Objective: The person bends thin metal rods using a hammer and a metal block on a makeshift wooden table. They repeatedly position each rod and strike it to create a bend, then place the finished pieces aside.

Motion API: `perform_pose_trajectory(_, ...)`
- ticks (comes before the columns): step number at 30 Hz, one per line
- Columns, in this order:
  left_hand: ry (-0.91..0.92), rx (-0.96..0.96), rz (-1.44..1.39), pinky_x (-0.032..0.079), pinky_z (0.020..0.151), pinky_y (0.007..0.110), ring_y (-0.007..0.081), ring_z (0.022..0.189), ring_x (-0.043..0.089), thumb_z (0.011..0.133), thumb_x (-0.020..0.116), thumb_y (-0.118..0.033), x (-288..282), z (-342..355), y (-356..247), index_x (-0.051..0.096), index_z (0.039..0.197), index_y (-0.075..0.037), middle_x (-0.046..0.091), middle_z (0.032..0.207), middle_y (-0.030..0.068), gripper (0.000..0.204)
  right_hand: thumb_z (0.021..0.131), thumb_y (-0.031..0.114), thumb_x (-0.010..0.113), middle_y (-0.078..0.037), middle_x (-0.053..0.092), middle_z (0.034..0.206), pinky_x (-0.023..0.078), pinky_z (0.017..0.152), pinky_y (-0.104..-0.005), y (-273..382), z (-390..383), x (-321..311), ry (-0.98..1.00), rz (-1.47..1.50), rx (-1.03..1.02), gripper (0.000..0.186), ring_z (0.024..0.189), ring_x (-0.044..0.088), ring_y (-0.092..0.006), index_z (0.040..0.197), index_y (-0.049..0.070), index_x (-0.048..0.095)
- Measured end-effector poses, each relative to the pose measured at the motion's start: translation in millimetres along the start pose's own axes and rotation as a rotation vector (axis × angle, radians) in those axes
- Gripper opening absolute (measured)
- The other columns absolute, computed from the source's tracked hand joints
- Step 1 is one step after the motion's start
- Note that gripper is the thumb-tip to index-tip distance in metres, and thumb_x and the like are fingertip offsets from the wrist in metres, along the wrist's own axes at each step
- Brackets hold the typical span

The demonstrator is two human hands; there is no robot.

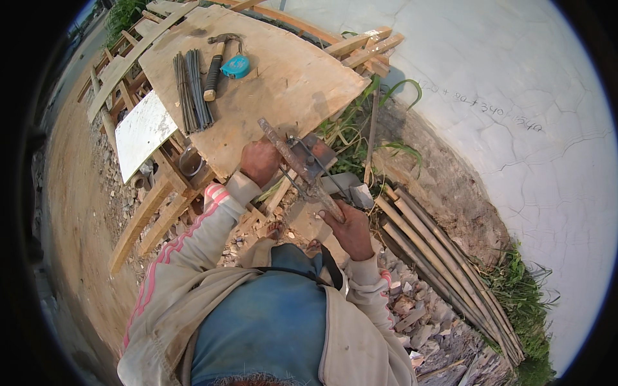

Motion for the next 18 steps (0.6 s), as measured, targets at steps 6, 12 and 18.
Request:
perform_pose_trajectory(6,-0.040,0.032,0.056,0.057,0.065,0.045,0.0341,0.078,0.069,0.084,0.060,-0.009,2,-7,-9,0.062,0.112,-0.007,0.062,0.096,0.0146,0.028,0.093,0.022,0.071,-0.003,0.052,0.068,0.040,0.058,-0.0299,-7,-31,-51,-0.148,0.028,0.036,0.026,0.064,0.043,-0.0114,0.102,-0.001,0.064)
perform_pose_trajectory(12,0.029,0.008,0.073,0.057,0.068,0.045,0.0345,0.082,0.070,0.084,0.060,-0.009,2,-9,-16,0.060,0.109,-0.005,0.061,0.100,0.0143,0.026,0.100,0.024,0.060,-0.004,0.052,0.070,0.038,0.057,-0.0301,-21,-42,-81,-0.128,-0.055,0.044,0.024,0.064,0.044,-0.0115,0.098,0.000,0.059)
perform_pose_trajectory(18,0.053,-0.010,0.101,0.059,0.070,0.043,0.0332,0.085,0.071,0.083,0.065,-0.012,-3,-8,-18,0.063,0.111,-0.005,0.063,0.105,0.0128,0.029,0.098,0.025,0.065,-0.004,0.054,0.071,0.041,0.058,-0.0297,-32,-14,-79,-0.056,-0.147,-0.006,0.026,0.067,0.050,-0.0111,0.090,0.001,0.056)
Point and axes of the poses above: each hand's wrist, its own z-axis towards the middle knuckle, its own x-axis out of the palm, y = z × x, the point moved 1 cm from there along z, towards the middle knuckle
